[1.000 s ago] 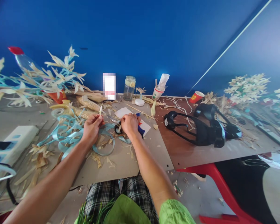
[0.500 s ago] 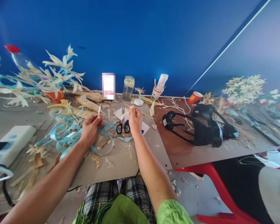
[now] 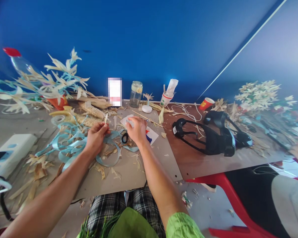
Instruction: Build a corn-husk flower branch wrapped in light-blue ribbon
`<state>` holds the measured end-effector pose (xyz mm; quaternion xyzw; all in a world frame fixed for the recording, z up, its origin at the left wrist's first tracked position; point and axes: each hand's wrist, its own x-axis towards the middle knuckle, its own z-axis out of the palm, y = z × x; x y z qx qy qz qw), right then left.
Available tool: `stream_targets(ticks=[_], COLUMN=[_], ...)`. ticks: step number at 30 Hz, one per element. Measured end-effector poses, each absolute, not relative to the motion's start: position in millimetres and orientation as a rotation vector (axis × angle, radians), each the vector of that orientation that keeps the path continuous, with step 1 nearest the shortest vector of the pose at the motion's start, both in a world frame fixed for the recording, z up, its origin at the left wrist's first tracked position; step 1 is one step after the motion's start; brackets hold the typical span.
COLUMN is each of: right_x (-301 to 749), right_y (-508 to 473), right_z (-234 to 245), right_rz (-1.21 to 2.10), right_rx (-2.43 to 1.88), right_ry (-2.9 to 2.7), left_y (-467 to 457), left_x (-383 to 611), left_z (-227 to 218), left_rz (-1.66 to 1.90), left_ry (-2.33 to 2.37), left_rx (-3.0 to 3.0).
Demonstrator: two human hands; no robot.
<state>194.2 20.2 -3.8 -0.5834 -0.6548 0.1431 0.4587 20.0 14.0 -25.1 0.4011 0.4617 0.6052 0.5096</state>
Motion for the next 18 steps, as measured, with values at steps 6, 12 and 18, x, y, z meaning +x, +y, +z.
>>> stream_targets(ticks=[6, 12, 18], right_x=[192, 187, 195], right_y=[16, 9, -10], right_z=[1, 11, 12], right_rz=[0.285, 0.282, 0.211], right_rx=[-1.644, -1.794, -1.751], right_ry=[-1.722, -1.937, -2.270], left_y=[13, 14, 13], left_x=[21, 23, 21], left_z=[-26, -30, -29], left_rz=[1.442, 1.427, 1.439], left_ry=[1.106, 1.092, 1.073], left_rx=[1.022, 1.022, 1.057])
